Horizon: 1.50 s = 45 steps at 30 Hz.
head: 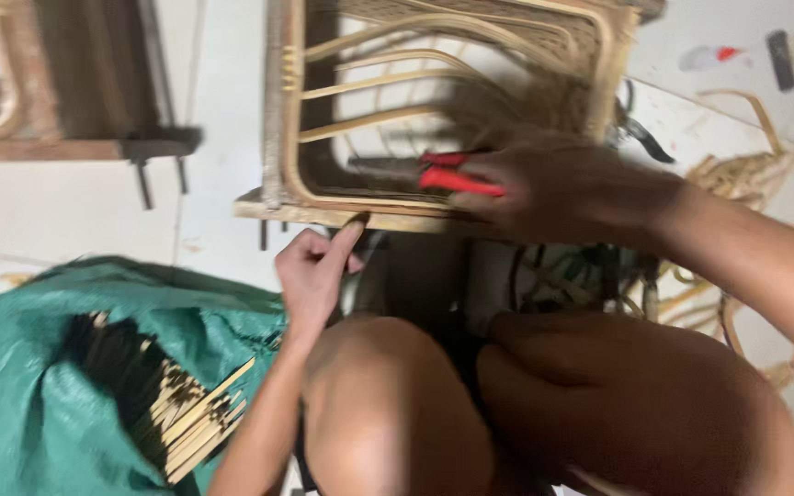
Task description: The person assembles a rectangular woven basket by inserting curved bamboo strips into a wooden frame. They use pliers to adjust the strips and apply glue to secure the joints. The person repeatedly hammers the frame to tighten the assembly.
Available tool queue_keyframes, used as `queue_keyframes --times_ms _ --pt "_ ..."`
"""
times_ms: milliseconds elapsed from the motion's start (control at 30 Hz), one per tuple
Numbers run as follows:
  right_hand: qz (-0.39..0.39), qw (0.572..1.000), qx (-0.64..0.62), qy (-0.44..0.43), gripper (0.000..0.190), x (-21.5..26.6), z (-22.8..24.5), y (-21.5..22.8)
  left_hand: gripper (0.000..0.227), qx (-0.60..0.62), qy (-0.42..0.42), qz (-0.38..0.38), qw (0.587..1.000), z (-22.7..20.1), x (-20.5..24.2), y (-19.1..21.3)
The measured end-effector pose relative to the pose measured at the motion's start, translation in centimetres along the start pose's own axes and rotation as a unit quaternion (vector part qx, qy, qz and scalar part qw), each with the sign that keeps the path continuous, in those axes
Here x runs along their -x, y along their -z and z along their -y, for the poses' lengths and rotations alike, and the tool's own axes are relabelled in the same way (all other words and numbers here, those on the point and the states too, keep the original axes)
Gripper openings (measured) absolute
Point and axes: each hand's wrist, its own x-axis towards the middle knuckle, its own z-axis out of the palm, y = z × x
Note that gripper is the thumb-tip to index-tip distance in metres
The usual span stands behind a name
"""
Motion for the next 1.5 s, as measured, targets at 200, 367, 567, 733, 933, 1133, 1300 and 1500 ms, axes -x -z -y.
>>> queue_keyframes --times_ms 200,367,567,733,933,1133,1300,1500 --pt "-0.328 0.897 -0.276 -0.103 0.025 7.7 -10.9 -9.3 0.046 -0.375 -0.589 0.142 0.702 -4.9 -4.4 -4.0" --pt "-0.451 0.861 -0.197 -0.130 0.019 9.2 -16.9 -24.1 0.046 -0.505 -0.508 0.375 0.588 -2.3 -7.0 -8.0" --pt "-0.516 0.794 -0.289 -0.144 0.020 8.4 -16.8 -32.3 0.042 -0.512 -0.504 0.383 0.580 0.5 -7.7 -6.8" --pt "-0.551 0.794 -0.252 -0.041 0.021 8.8 -17.1 -29.7 0.059 -0.642 -0.457 0.411 0.458 3.2 -8.7 -5.5" --pt "-0.446 0.879 -0.155 -0.068 0.034 8.4 -18.6 -23.8 0.030 -0.556 -0.575 0.321 0.507 6.2 -10.0 -4.5" --pt "-0.449 0.867 -0.183 -0.113 0.032 7.2 -20.6 -25.3 0.023 -0.536 -0.640 0.252 0.490 8.2 -10.9 -4.8" --pt "-0.417 0.806 -0.342 -0.245 0.037 4.9 -21.9 -29.7 0.018 -0.560 -0.634 0.261 0.464 9.8 -9.2 -5.3" --pt "-0.398 0.824 -0.290 -0.279 0.043 2.6 -21.0 -34.3 0.037 -0.423 -0.665 0.232 0.570 3.9 -5.8 -7.0"
